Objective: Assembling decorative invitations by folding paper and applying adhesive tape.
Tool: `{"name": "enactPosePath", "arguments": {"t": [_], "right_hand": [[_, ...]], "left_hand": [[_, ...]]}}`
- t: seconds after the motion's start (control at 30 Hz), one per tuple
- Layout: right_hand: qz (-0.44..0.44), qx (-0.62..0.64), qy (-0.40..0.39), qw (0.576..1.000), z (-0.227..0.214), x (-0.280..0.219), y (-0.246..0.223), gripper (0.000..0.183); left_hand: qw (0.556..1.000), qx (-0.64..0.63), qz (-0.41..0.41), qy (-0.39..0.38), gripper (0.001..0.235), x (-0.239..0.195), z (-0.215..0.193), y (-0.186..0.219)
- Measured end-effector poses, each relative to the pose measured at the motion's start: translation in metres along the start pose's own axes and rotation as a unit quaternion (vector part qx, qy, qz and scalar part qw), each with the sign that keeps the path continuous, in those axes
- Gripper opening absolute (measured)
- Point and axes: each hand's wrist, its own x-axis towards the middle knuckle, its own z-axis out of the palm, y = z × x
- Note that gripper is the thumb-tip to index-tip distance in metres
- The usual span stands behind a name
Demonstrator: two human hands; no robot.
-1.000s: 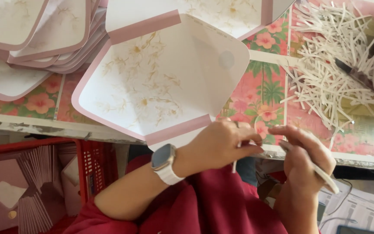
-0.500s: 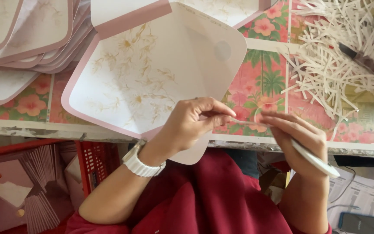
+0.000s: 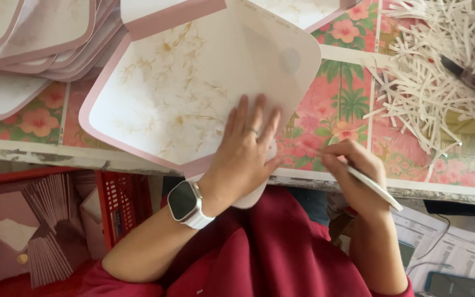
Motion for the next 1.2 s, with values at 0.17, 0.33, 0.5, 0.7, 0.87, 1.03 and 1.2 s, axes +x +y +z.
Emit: {"name": "enactPosePath", "arguments": {"t": [0.17, 0.33, 0.5, 0.7, 0.87, 1.03, 1.2], "right_hand": [[-0.121, -0.054, -0.078, 0.988, 0.001, 0.012, 0.005, 0.005], [-0.129, -0.042, -0.079, 0.988, -0.015, 0.003, -0.021, 0.013], [-0.303, 0.017, -0.214, 0.928, 0.006, 0.014, -0.067, 0.011], [-0.103, -0.046, -0.203, 0.973, 0.034, 0.036, -0.027, 0.009], [-0.094, -0.035, -0.197, 0.975, 0.046, 0.033, -0.034, 0.012], [-0.173, -0.093, -0.182, 0.964, 0.064, 0.036, -0.031, 0.006], [-0.173, -0.088, -0.185, 0.963, 0.065, 0.041, -0.03, 0.006]], "left_hand": [[0.996, -0.026, 0.088, -0.006, 0.054, -0.022, 0.012, -0.012], [0.984, -0.062, 0.148, -0.077, 0.058, -0.033, -0.01, -0.031], [0.99, 0.028, 0.14, -0.005, 0.051, -0.043, -0.015, -0.027], [0.993, 0.011, 0.116, -0.006, 0.035, -0.066, -0.034, -0.038], [0.984, -0.013, 0.127, 0.124, 0.013, -0.076, -0.035, -0.041], [0.972, -0.077, 0.169, 0.144, 0.007, -0.077, -0.033, -0.051], [0.971, -0.051, 0.19, 0.133, 0.008, -0.079, -0.028, -0.054]]}}
